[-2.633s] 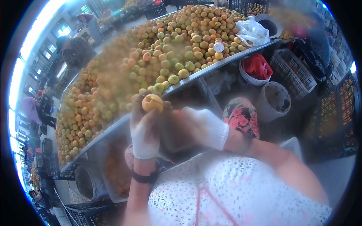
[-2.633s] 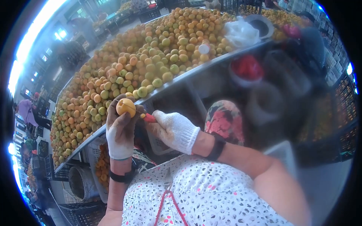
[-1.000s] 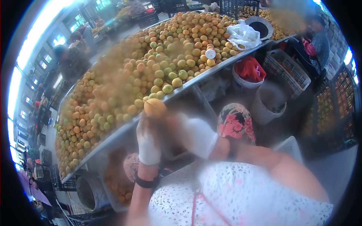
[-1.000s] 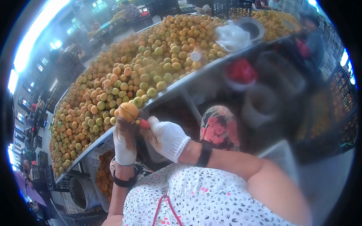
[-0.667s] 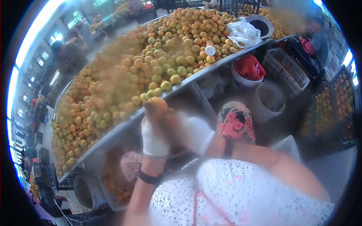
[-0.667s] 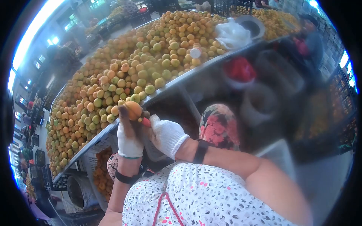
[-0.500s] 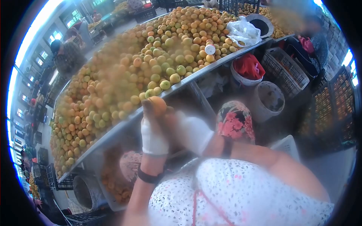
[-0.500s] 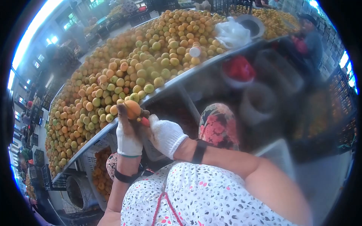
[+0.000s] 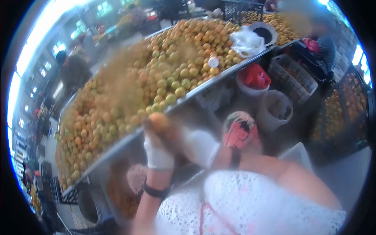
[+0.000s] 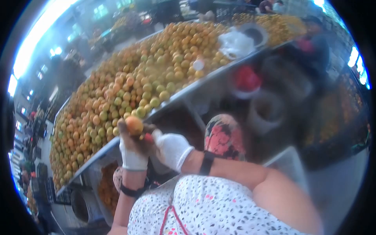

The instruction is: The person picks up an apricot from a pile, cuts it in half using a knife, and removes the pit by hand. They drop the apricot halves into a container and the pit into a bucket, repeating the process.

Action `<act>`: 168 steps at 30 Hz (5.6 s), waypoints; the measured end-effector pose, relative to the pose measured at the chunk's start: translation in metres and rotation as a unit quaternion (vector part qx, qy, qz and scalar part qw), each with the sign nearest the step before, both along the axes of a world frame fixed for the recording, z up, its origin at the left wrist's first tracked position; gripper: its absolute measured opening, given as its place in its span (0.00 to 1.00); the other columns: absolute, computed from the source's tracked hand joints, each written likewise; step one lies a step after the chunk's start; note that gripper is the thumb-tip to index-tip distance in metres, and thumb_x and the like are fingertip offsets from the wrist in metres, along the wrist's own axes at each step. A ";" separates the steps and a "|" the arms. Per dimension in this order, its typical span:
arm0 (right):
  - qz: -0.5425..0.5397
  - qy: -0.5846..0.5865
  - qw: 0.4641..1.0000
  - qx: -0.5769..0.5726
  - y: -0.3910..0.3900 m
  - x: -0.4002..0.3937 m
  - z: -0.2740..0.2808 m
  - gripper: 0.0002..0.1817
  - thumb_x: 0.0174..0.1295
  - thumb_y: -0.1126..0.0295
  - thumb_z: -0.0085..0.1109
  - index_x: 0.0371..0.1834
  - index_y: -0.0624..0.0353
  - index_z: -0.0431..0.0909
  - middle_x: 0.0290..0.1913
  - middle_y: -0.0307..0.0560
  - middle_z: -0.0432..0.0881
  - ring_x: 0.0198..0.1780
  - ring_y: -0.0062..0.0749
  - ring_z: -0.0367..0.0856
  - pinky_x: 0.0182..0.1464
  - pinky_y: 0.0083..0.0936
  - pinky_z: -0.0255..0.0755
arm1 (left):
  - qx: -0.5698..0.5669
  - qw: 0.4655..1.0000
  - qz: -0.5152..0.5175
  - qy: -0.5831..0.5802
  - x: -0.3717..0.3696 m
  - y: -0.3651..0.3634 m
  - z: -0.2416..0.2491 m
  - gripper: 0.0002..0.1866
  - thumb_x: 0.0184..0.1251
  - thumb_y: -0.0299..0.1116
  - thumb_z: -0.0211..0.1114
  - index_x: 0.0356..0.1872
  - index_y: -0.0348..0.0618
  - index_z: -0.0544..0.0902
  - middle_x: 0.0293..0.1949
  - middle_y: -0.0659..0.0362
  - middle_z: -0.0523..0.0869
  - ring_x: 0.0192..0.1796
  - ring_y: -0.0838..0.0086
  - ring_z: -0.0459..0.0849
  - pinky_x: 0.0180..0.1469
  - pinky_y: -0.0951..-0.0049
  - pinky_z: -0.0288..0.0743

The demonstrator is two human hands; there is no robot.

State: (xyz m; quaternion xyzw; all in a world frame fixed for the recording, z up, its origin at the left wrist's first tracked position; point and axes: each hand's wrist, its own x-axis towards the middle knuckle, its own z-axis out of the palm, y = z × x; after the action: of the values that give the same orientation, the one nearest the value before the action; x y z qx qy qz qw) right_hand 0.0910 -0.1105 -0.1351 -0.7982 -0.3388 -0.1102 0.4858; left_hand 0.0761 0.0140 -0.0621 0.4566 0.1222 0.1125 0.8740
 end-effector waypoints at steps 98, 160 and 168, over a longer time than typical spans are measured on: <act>0.102 0.538 0.711 0.441 -0.031 0.028 0.107 0.20 0.75 0.62 0.51 0.23 0.56 0.65 0.31 0.49 0.78 0.40 0.32 0.74 0.50 0.28 0.69 | 0.062 0.973 -0.196 -0.106 -0.021 -0.007 0.010 0.29 0.69 0.28 0.57 0.72 0.49 0.63 0.59 0.56 0.76 0.41 0.68 0.85 0.40 0.73 0.81; 0.190 0.311 0.921 0.136 0.016 0.005 0.101 0.14 0.76 0.63 0.53 0.55 0.60 0.77 0.34 0.30 0.75 0.33 0.10 0.68 0.33 0.11 0.63 | 0.027 0.983 -0.121 -0.136 -0.043 0.076 0.015 0.32 0.58 0.22 0.58 0.68 0.37 0.68 0.59 0.50 0.76 0.52 0.66 0.81 0.57 0.67 0.77; 0.147 0.155 0.976 0.052 0.003 -0.006 0.100 0.14 0.75 0.61 0.55 0.46 0.62 0.76 0.28 0.48 0.79 0.29 0.28 0.78 0.33 0.26 0.72 | 0.070 0.983 -0.101 -0.134 -0.057 0.047 0.030 0.34 0.53 0.20 0.60 0.67 0.35 0.69 0.65 0.53 0.74 0.64 0.68 0.76 0.66 0.70 0.70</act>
State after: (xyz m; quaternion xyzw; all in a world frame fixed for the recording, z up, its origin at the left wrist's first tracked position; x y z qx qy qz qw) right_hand 0.0854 -0.1075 -0.0347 -0.7210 -0.3663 0.0702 0.5840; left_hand 0.0194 0.0613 -0.0317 0.5076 -0.0507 0.0920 0.8552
